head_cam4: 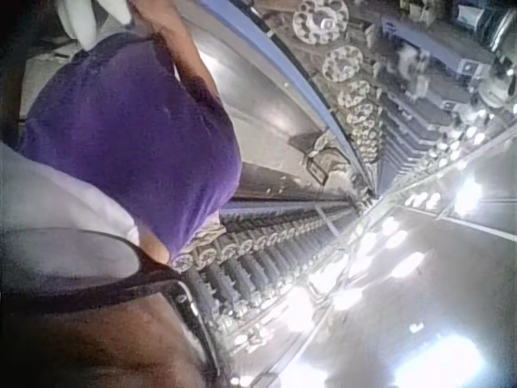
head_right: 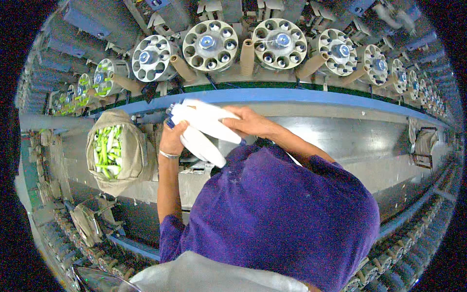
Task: The person repeatedly picks white spools from a cloth bag and places them into slots on rotating circular holders along a textile machine. The person moves along the machine, refills the bag, and continues loading spools into the holders.
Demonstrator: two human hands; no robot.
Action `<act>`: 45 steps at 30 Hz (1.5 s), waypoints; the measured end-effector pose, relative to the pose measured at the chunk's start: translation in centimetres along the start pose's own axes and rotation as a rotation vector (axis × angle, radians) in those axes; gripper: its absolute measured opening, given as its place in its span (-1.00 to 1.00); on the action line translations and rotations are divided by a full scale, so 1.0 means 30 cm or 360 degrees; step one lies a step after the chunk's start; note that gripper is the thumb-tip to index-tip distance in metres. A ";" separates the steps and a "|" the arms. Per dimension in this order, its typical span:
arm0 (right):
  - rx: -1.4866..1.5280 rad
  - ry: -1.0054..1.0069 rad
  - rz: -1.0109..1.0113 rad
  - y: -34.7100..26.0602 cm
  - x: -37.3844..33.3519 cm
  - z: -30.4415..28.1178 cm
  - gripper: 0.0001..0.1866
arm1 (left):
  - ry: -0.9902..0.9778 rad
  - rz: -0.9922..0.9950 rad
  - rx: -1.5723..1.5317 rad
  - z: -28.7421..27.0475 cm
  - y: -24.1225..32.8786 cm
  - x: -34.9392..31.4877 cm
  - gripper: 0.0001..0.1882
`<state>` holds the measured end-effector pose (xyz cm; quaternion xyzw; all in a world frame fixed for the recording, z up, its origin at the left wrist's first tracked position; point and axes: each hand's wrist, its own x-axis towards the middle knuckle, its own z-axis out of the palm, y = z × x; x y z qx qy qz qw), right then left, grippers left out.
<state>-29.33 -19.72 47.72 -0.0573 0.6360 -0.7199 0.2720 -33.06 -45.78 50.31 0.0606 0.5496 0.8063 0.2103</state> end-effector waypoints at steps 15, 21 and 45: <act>0.0099 0.1081 0.0060 0.069 0.442 -1.028 -0.64 | 0.0898 0.0028 -0.0017 0.126 0.029 0.438 -0.45; -0.2693 0.1058 -0.0492 0.123 0.380 -1.072 -0.86 | 0.0980 0.0004 -0.0118 0.057 0.014 0.433 -0.61; 0.2099 -0.0626 0.0037 -0.107 0.420 0.000 -0.83 | 0.0874 -0.0078 -0.0489 -0.615 0.159 0.326 -0.77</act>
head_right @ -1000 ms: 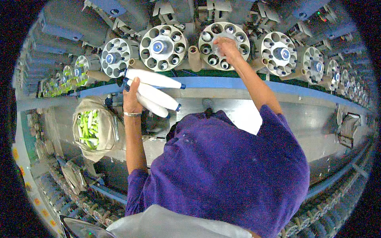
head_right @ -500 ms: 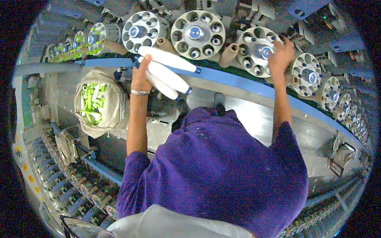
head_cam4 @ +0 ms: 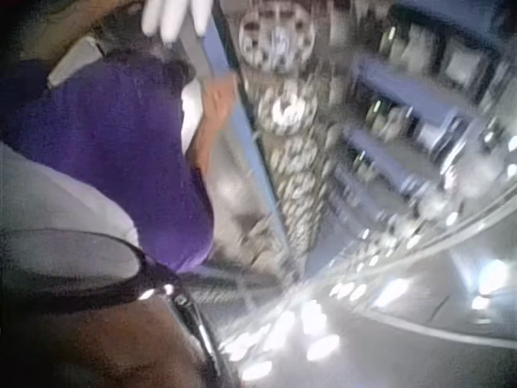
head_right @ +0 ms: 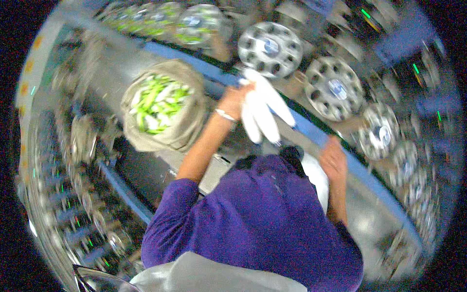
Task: The person repeatedly picks white spools from a cloth bag and places them into slots on rotating circular holders along a textile machine. The person moves along the machine, refills the bag, and continues loading spools into the holders.
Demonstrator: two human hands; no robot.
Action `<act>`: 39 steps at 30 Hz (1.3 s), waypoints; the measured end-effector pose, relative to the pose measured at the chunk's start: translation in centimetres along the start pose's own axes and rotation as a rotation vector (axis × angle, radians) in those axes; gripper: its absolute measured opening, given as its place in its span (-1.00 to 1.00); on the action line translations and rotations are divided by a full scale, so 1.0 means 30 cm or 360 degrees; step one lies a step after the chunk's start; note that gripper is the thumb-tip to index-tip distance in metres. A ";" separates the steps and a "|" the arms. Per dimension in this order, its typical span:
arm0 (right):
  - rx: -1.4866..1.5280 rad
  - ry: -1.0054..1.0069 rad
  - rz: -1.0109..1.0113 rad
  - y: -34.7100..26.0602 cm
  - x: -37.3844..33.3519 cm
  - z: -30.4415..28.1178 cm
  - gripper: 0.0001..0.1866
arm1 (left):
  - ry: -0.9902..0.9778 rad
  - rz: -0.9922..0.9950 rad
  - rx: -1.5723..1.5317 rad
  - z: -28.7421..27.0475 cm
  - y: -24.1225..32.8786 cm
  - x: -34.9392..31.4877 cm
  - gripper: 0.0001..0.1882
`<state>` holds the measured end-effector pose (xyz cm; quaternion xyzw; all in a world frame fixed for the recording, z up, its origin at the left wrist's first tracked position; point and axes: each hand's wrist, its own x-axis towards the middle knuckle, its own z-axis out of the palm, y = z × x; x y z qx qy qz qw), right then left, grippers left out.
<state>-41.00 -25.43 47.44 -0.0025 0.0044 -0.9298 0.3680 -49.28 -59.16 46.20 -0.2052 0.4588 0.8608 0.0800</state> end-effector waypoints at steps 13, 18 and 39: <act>-0.1018 0.1245 -0.0141 -0.019 0.207 -0.166 -0.56 | -0.0173 0.0200 0.0498 0.120 0.024 0.071 -0.65; 0.0394 0.1507 -0.0272 -0.243 0.321 -0.330 -0.46 | -0.0170 0.0230 0.0245 0.113 0.059 0.106 -0.62; -0.3405 0.0629 -0.0525 -0.141 0.532 0.059 -0.38 | -0.0307 0.0332 0.0248 0.314 0.056 0.168 -0.43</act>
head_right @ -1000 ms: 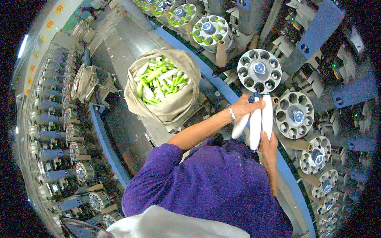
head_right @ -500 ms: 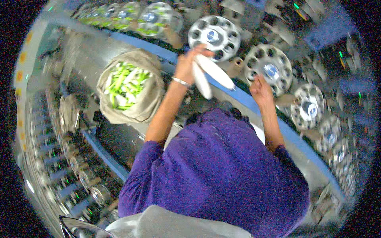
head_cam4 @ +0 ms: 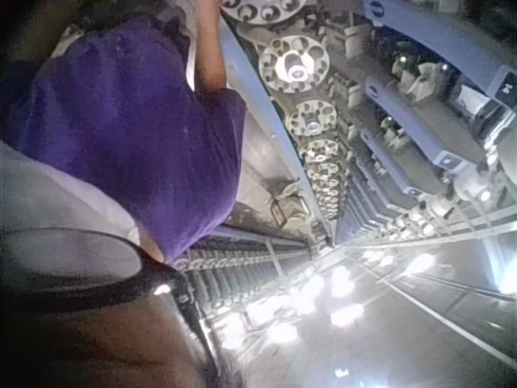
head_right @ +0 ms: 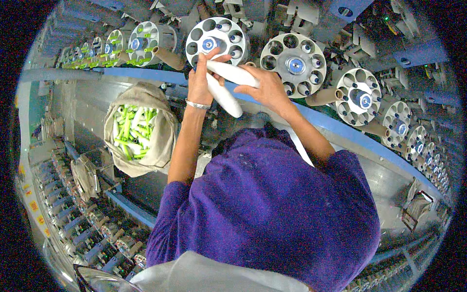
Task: The person repeatedly picks white spools from a cloth bag and places them into slots on rotating circular holders along a textile machine. The person moves along the machine, refills the bag, and continues loading spools into the holders.
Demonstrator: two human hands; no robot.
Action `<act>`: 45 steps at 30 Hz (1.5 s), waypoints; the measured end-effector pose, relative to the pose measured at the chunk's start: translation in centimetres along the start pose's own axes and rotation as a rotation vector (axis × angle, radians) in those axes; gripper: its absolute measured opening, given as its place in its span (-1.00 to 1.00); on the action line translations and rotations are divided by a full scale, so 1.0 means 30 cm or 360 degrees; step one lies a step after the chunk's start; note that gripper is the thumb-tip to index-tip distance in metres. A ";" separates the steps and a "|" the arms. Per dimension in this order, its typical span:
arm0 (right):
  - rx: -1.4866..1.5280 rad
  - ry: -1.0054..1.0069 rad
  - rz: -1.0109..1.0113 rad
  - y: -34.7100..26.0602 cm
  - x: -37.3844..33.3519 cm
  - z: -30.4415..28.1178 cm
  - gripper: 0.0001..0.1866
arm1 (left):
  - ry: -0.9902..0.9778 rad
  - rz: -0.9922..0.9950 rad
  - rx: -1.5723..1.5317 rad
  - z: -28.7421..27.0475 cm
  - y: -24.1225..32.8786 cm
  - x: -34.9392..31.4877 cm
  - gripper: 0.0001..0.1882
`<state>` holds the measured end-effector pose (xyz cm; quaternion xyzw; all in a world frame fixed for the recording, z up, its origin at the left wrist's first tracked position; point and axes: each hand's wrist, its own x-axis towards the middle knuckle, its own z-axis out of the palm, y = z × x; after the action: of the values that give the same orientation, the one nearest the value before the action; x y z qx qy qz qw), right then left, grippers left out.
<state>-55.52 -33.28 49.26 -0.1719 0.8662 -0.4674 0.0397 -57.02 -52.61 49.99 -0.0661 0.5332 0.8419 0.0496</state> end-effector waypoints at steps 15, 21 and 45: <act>0.0270 0.0481 -0.0227 0.043 0.041 -0.002 -0.81 | 0.0105 0.0154 0.0300 0.094 -0.035 -0.028 -0.57; 0.0439 0.0914 -0.0236 0.145 0.124 0.090 -0.86 | 0.0522 0.0494 0.0992 0.169 -0.181 0.073 -0.63; -0.0088 0.0156 -0.0300 0.157 0.116 -0.149 -0.71 | 0.0156 0.0331 0.0175 0.302 -0.084 0.321 -0.48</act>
<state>-61.04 -28.51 48.21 -0.2304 0.8598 -0.4528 -0.0516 -66.65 -43.23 49.98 -0.0487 0.5843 0.8078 -0.0604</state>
